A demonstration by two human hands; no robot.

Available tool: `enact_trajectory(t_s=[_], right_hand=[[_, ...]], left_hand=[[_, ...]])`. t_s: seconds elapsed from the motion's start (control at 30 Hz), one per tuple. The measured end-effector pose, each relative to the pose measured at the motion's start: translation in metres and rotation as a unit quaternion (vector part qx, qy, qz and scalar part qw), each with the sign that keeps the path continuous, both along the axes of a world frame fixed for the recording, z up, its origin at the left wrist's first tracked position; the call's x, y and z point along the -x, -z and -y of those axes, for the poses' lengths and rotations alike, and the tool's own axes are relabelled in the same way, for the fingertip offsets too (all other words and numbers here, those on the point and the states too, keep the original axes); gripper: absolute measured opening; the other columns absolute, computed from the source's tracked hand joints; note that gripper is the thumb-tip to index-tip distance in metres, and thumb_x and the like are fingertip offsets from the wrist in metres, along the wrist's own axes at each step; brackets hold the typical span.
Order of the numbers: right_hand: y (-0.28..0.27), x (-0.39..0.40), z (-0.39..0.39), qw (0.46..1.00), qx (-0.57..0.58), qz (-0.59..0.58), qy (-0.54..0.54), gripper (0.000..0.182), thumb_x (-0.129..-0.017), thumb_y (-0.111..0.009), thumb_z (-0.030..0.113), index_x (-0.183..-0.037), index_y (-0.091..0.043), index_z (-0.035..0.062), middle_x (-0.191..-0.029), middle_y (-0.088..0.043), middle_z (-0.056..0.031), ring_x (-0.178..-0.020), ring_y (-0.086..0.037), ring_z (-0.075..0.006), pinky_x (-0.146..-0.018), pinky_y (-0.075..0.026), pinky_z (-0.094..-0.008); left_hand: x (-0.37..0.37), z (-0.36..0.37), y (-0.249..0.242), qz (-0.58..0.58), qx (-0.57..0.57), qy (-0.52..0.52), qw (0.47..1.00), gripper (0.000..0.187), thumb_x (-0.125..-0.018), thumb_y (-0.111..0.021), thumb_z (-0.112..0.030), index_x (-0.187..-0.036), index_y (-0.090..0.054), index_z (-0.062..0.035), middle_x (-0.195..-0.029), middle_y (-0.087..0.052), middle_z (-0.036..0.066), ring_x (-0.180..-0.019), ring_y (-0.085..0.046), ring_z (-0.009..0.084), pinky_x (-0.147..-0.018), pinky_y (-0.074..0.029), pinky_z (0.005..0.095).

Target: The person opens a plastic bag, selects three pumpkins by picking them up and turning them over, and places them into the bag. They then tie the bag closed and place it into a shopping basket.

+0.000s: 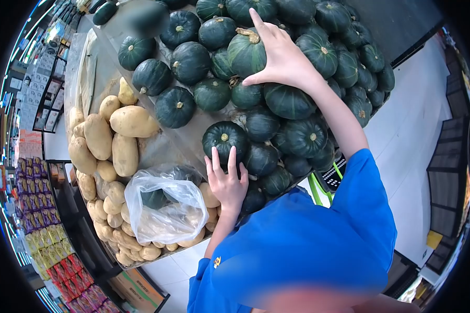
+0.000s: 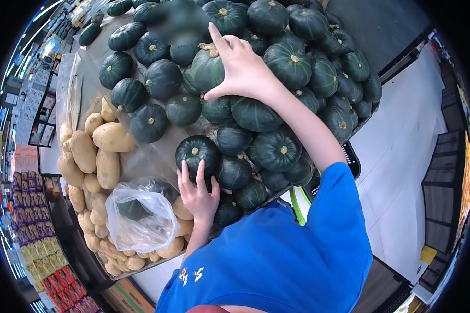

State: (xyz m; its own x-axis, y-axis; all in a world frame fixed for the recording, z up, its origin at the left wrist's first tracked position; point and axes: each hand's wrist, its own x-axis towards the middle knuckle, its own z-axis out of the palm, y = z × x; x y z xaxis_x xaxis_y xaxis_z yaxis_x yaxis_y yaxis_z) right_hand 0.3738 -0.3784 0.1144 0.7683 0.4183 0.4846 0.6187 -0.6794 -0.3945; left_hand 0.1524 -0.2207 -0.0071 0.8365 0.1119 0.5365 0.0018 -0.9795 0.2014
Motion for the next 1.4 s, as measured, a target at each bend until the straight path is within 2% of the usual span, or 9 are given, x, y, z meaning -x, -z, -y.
enact_trajectory(t_s=[0.23, 0.67, 0.73, 0.83, 0.87, 0.93, 1.07, 1.3, 1.4], right_hand=[[-0.004, -0.007, 0.009, 0.996, 0.069, 0.041, -0.032, 0.120, -0.051, -0.081, 0.042, -0.146, -0.011, 0.0225, -0.124, -0.043, -0.0223, -0.112, -0.048, -0.0401, -0.088, -0.047, -0.0473], [-0.024, 0.059, -0.003, 0.993, -0.015, 0.096, -0.061, 0.114, -0.050, -0.083, 0.034, -0.144, -0.021, 0.0138, -0.133, -0.038, -0.0189, -0.122, -0.040, -0.0374, -0.101, -0.037, -0.0444], [-0.034, 0.080, -0.007, 0.983, -0.023, 0.149, -0.104, 0.109, -0.049, -0.082, 0.032, -0.141, -0.028, 0.0114, -0.128, -0.039, -0.0159, -0.114, -0.044, -0.0371, -0.091, -0.044, -0.0445], [-0.037, 0.109, -0.011, 0.968, -0.060, 0.156, -0.189, 0.101, -0.044, -0.082, 0.025, -0.135, -0.040, 0.0086, -0.127, -0.042, -0.0190, -0.112, -0.047, -0.0387, -0.091, -0.045, -0.0443], [-0.038, 0.116, -0.012, 0.962, -0.070, 0.149, -0.218, 0.099, -0.043, -0.082, 0.024, -0.133, -0.043, 0.0082, -0.126, -0.043, -0.0207, -0.109, -0.048, -0.0398, -0.089, -0.046, -0.0450], [-0.041, 0.129, -0.016, 0.951, -0.088, 0.141, -0.261, 0.092, -0.043, -0.080, 0.023, -0.128, -0.049, 0.0075, -0.122, -0.045, -0.0241, -0.100, -0.053, -0.0420, -0.081, -0.050, -0.0449], [-0.038, 0.140, -0.016, 0.941, -0.058, 0.132, -0.305, 0.125, -0.050, -0.086, 0.035, -0.146, -0.010, 0.0075, -0.128, -0.039, -0.0340, -0.114, -0.045, -0.0477, -0.094, -0.039, -0.0511], [-0.041, 0.147, -0.015, 0.930, -0.109, 0.109, -0.333, 0.101, -0.057, -0.085, 0.035, -0.137, -0.029, 0.0075, -0.130, -0.037, -0.0348, -0.118, -0.044, -0.0470, -0.098, -0.037, -0.0520], [-0.035, 0.150, -0.016, 0.913, -0.169, 0.074, -0.365, 0.078, -0.061, -0.085, 0.028, -0.124, -0.041, 0.0155, -0.133, -0.029, -0.0378, -0.123, -0.035, -0.0507, -0.101, -0.034, -0.0530]], left_hand=[[0.002, -0.001, -0.002, -0.004, 0.005, 0.018, 1.000, 0.055, -0.071, -0.067, -0.018, -0.124, -0.053, -0.0201, -0.134, -0.040, 0.018, -0.113, -0.047, 0.0440, -0.091, -0.046, 0.0464], [0.006, -0.007, -0.012, -0.028, 0.120, 0.065, 0.990, 0.064, -0.070, -0.070, -0.022, -0.129, -0.047, -0.0161, -0.136, -0.038, 0.017, -0.123, -0.037, 0.0425, -0.102, -0.034, 0.0446], [0.003, -0.021, -0.022, -0.016, 0.308, 0.150, 0.939, 0.078, -0.067, -0.074, -0.026, -0.133, -0.038, -0.0071, -0.136, -0.039, 0.017, -0.127, -0.033, 0.0402, -0.106, -0.026, 0.0459], [0.003, -0.027, -0.057, -0.035, 0.635, 0.270, 0.723, 0.104, -0.069, -0.078, -0.023, -0.144, -0.007, -0.0088, -0.141, -0.028, 0.018, -0.128, -0.034, 0.0311, -0.105, -0.029, 0.0437], [0.002, -0.023, -0.074, -0.034, 0.639, 0.258, 0.724, 0.104, -0.069, -0.078, -0.023, -0.144, -0.007, -0.0088, -0.141, -0.028, 0.018, -0.128, -0.034, 0.0311, -0.105, -0.029, 0.0437], [-0.001, -0.008, -0.105, 0.002, 0.750, 0.341, 0.567, 0.118, -0.068, -0.080, -0.023, -0.144, 0.008, -0.0102, -0.144, -0.022, 0.016, -0.129, -0.033, 0.0277, -0.106, -0.029, 0.0420], [0.012, -0.002, -0.105, -0.036, 0.747, 0.277, 0.603, 0.123, -0.062, -0.084, -0.027, -0.143, 0.006, -0.0082, -0.140, -0.023, 0.013, -0.128, -0.032, 0.0255, -0.105, -0.031, 0.0414], [0.023, -0.002, -0.070, -0.040, 0.799, 0.220, 0.559, 0.122, -0.059, -0.083, -0.038, -0.141, 0.001, -0.0038, -0.136, -0.025, 0.017, -0.126, -0.033, 0.0274, -0.104, -0.032, 0.0419], [0.004, 0.000, -0.064, 0.146, 0.676, 0.391, 0.608, 0.126, -0.055, -0.084, -0.039, -0.141, 0.001, -0.0035, -0.137, -0.024, 0.016, -0.126, -0.032, 0.0271, -0.104, -0.031, 0.0420]])
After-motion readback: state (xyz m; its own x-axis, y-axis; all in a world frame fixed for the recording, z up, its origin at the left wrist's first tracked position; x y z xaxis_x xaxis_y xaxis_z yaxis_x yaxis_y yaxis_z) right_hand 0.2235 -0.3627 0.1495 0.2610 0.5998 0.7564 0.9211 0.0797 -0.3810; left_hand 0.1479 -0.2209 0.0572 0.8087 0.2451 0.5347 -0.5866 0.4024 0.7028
